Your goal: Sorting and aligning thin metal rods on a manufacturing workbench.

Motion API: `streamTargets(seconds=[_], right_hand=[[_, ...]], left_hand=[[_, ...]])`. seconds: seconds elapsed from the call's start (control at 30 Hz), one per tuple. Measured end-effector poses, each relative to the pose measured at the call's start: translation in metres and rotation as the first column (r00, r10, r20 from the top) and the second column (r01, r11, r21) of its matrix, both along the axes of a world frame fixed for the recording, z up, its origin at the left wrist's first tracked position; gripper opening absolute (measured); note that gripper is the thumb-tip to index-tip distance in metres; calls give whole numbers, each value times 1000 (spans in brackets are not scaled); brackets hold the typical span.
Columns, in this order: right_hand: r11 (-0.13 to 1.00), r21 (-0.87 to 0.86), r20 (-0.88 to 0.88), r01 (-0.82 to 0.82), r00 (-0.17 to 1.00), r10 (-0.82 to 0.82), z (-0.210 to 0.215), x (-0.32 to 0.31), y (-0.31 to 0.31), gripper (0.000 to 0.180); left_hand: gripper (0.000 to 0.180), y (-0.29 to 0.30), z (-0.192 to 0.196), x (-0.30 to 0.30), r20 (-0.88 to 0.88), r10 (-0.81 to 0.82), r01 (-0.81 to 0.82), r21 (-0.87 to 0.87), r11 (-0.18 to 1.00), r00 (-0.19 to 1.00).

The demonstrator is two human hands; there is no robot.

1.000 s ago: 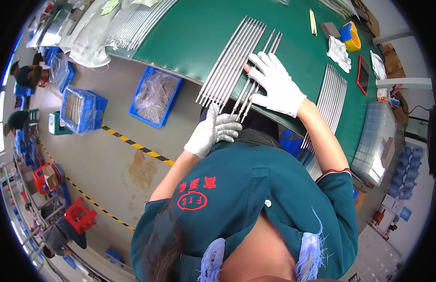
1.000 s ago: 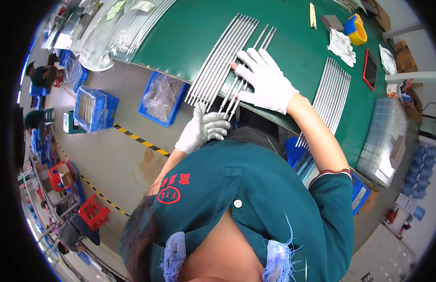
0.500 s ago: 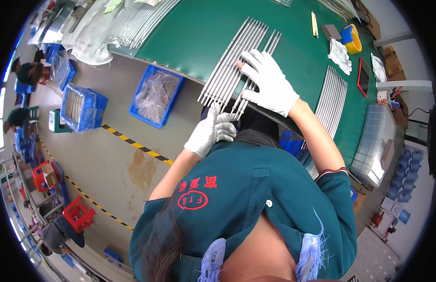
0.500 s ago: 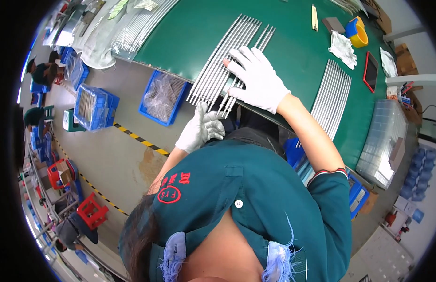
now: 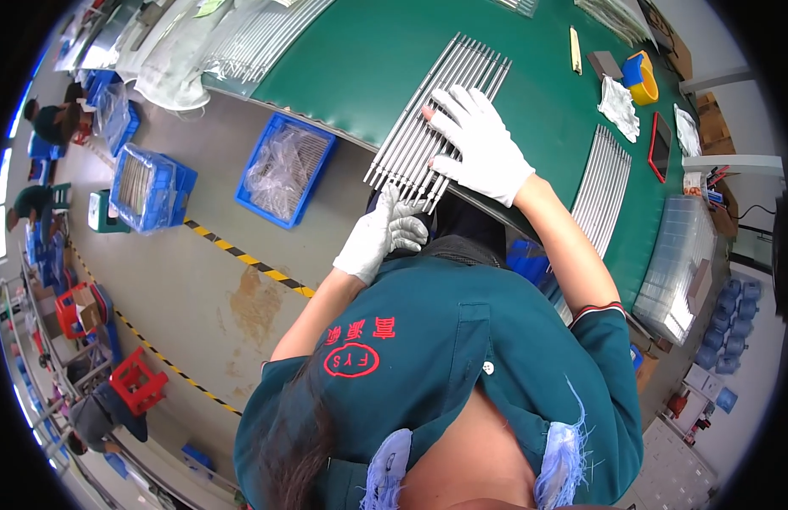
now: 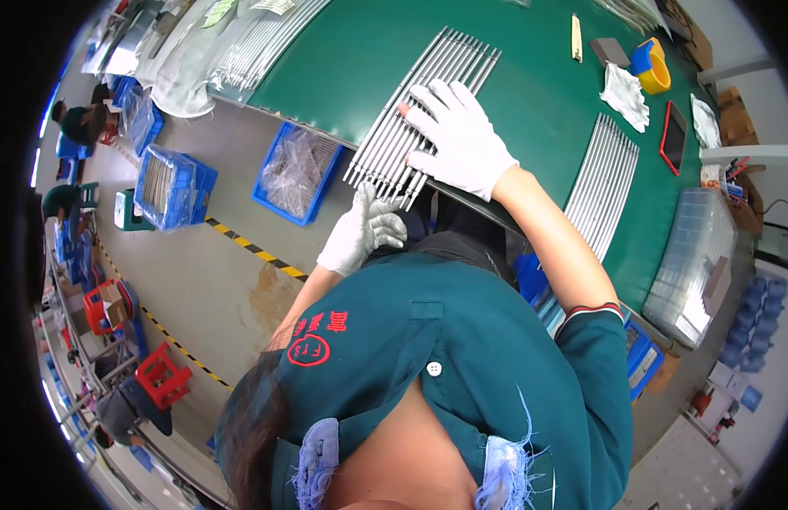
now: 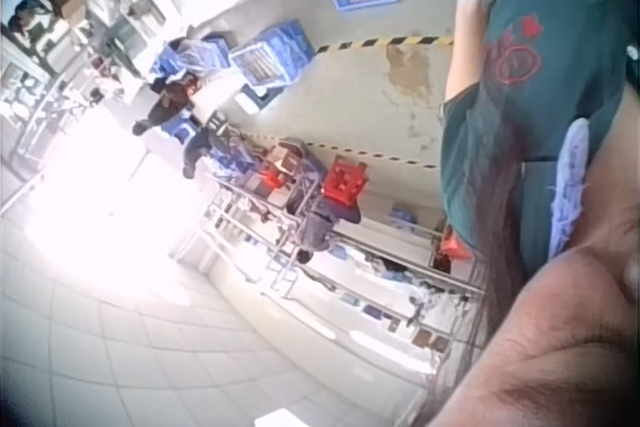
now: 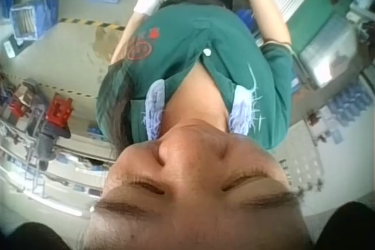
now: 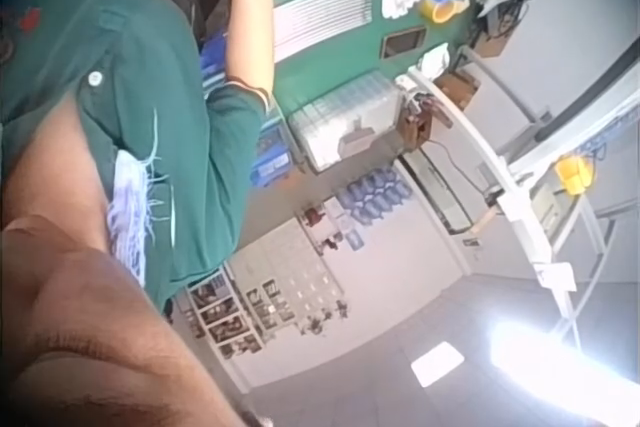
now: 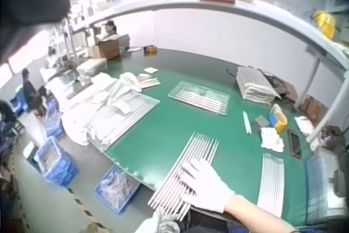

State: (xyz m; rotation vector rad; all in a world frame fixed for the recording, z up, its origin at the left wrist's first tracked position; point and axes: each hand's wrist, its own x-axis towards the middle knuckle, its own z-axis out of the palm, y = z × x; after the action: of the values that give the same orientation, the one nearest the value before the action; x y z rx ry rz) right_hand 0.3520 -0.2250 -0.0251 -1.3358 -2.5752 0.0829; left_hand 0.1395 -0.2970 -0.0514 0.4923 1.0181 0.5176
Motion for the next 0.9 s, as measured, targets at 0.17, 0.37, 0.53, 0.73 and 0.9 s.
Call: streamTargets(seconds=[0.17, 0.37, 0.53, 0.73, 0.9], right_hand=[[999, -35, 5, 3, 1000, -3, 6, 4, -8, 65], [1000, -21, 20, 23, 1000, -23, 8, 13, -16, 64], [1000, -11, 84, 23, 996, -22, 10, 24, -26, 65], [999, -22, 69, 43, 997, -41, 13, 29, -31, 64], [994, -89, 34, -58, 998, 62, 22, 28, -36, 66]], left_hand=[[78, -2, -3, -3, 33, -21, 21, 16, 1000, 999], [78, -2, 1, 0, 41, -50, 48, 47, 998, 998], [71, -3, 6, 2, 43, -80, 78, 50, 996, 996], [73, -3, 7, 4, 45, -92, 90, 52, 995, 995], [74, -2, 2, 7, 63, -117, 115, 37, 993, 991]])
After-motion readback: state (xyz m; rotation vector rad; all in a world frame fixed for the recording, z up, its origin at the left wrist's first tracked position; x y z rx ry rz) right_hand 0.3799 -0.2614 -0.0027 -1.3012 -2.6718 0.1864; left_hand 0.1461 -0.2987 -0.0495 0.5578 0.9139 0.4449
